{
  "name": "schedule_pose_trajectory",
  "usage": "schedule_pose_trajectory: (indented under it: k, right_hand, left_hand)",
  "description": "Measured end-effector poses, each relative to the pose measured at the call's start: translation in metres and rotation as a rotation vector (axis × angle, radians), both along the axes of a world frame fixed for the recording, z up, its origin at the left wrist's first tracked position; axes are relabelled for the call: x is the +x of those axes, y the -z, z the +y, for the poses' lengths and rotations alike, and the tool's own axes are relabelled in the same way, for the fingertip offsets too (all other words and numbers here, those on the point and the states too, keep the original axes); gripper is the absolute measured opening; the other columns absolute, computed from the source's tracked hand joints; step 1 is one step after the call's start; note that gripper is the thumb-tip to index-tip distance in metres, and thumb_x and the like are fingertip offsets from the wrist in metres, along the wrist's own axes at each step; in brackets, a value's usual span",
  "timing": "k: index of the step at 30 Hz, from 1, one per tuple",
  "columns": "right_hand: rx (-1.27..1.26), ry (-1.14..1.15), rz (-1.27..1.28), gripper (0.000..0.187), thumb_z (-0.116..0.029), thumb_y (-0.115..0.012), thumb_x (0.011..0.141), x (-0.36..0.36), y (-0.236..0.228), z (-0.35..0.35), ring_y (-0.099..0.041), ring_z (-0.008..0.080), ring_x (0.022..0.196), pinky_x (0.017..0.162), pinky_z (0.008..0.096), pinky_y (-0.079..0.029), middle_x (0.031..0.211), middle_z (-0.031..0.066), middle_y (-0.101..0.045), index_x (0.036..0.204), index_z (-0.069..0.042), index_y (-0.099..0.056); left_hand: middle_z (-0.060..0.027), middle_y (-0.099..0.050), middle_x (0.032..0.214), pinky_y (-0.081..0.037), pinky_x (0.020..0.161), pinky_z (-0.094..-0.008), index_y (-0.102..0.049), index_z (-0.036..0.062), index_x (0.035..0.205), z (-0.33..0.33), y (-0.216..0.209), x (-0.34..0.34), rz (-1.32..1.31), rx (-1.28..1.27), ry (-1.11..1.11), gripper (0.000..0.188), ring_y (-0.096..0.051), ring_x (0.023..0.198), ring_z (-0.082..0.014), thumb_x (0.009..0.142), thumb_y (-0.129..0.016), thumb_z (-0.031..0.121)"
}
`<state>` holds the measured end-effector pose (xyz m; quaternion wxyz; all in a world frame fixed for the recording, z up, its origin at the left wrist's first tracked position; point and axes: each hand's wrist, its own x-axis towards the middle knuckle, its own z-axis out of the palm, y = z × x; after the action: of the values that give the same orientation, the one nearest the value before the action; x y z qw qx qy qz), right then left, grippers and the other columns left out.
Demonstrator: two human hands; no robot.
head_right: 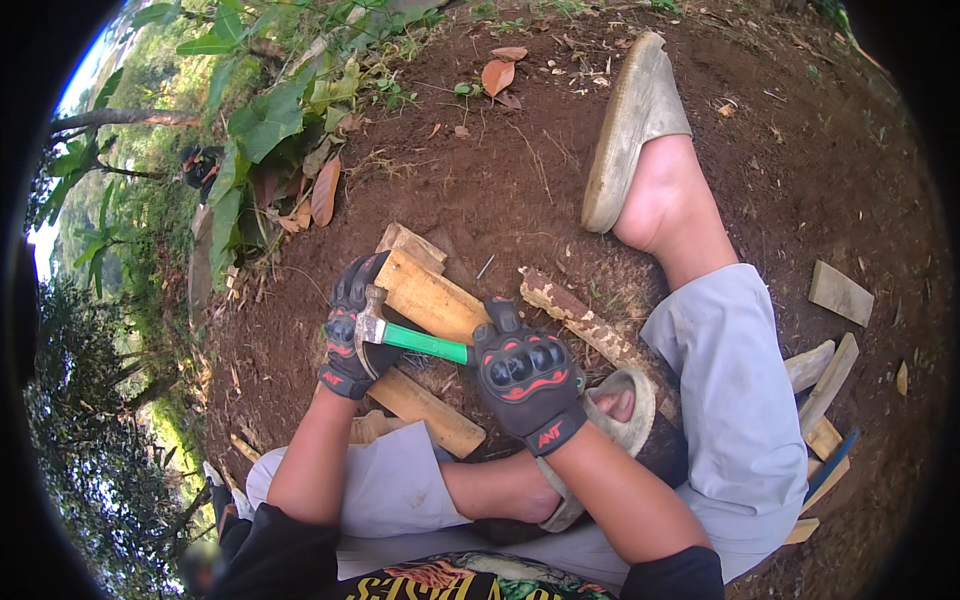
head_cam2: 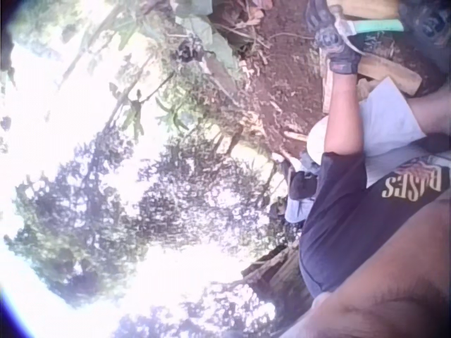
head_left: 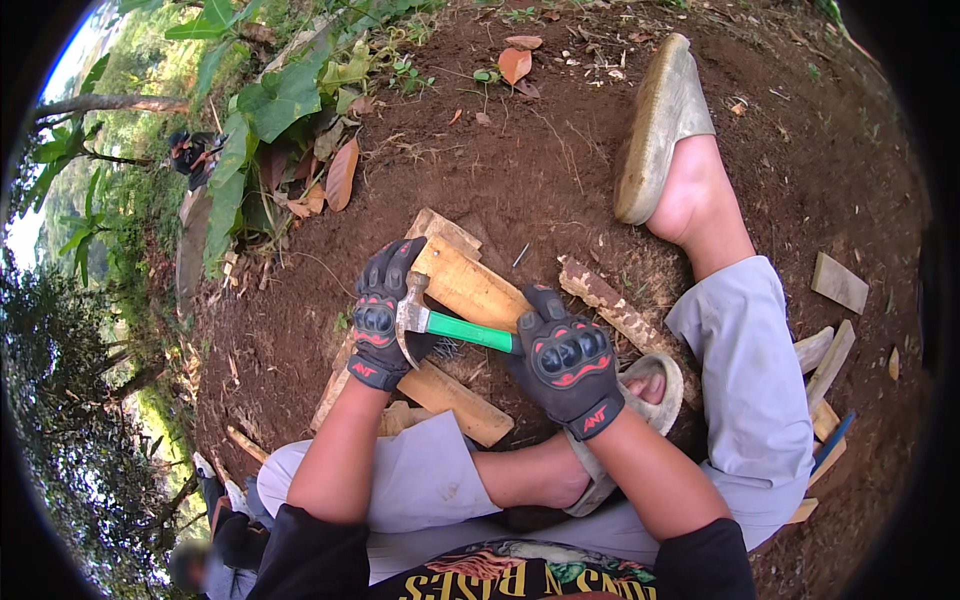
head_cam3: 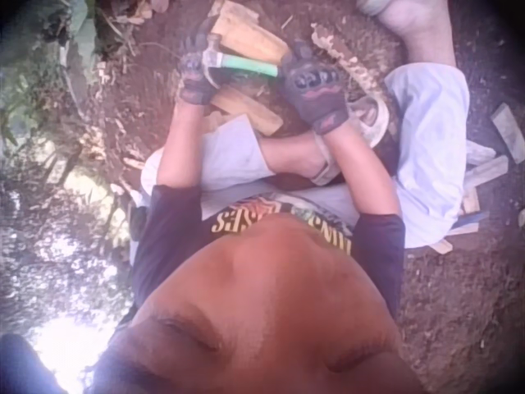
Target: The person sits on the ground and uses a hammer to drive nails into a wooden frame. They repeatedly position the nails and strike them with the hammer to secure the wood pieces together.
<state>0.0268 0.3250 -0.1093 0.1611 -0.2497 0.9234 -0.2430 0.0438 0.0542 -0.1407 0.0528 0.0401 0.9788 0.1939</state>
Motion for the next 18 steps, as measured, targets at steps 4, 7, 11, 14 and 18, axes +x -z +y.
schedule_pose_trajectory:
  k: [4, 7, 11, 14, 18]
  right_hand:
    - [0.002, 0.028, -0.029, 0.029, -0.026, -0.081, 0.087, 0.0, -0.004, -0.004, -0.079, 0.0341, 0.079, 0.07, 0.0464, -0.064, 0.132, 0.0239, -0.073, 0.102, -0.001, -0.076]
    - [0.023, 0.061, -0.045, 0.031, -0.026, -0.079, 0.09, -0.001, -0.007, -0.007, -0.078, 0.0349, 0.079, 0.069, 0.0468, -0.064, 0.13, 0.0227, -0.072, 0.107, 0.0, -0.077]
    - [0.007, 0.063, -0.012, 0.034, -0.027, -0.077, 0.092, 0.002, 0.002, -0.008, -0.078, 0.0354, 0.08, 0.07, 0.0478, -0.064, 0.129, 0.0222, -0.072, 0.112, 0.0, -0.077]
    - [0.006, 0.079, -0.035, 0.036, -0.028, -0.078, 0.092, 0.002, 0.0, -0.004, -0.078, 0.0358, 0.081, 0.071, 0.0484, -0.064, 0.128, 0.0222, -0.072, 0.113, 0.0, -0.077]
    - [0.043, 0.052, -0.113, 0.04, -0.032, -0.082, 0.089, -0.007, -0.008, -0.011, -0.078, 0.0363, 0.081, 0.072, 0.0476, -0.064, 0.127, 0.022, -0.073, 0.113, 0.0, -0.077]
  left_hand:
    - [-0.0216, -0.057, 0.151, -0.041, 0.121, -0.057, -0.053, 0.0047, 0.154, 0.006, -0.002, 0.0, 0.002, 0.005, -0.033, 0.085, -0.053, 0.142, -0.0449, 0.082, -0.085, 0.037]
    - [-0.022, -0.056, 0.152, -0.042, 0.12, -0.0573, -0.05, 0.004, 0.155, 0.01, 0.0, 0.002, 0.068, 0.01, -0.031, 0.079, -0.053, 0.141, -0.0466, 0.086, -0.08, 0.029]
    - [-0.0221, -0.055, 0.154, -0.043, 0.119, -0.0573, -0.052, 0.0033, 0.152, 0.01, 0.0, 0.002, 0.122, 0.008, -0.02, 0.071, -0.052, 0.142, -0.0466, 0.088, -0.076, 0.024]
    - [-0.022, -0.054, 0.155, -0.044, 0.118, -0.0575, -0.056, 0.0039, 0.147, 0.013, 0.002, -0.003, 0.119, 0.019, 0.026, 0.065, -0.053, 0.142, -0.0458, 0.088, -0.075, 0.022]
    - [-0.0209, -0.054, 0.155, -0.044, 0.117, -0.0582, -0.06, 0.0079, 0.141, 0.009, 0.006, 0.001, 0.106, 0.0, 0.044, 0.059, -0.054, 0.141, -0.045, 0.086, -0.076, 0.025]
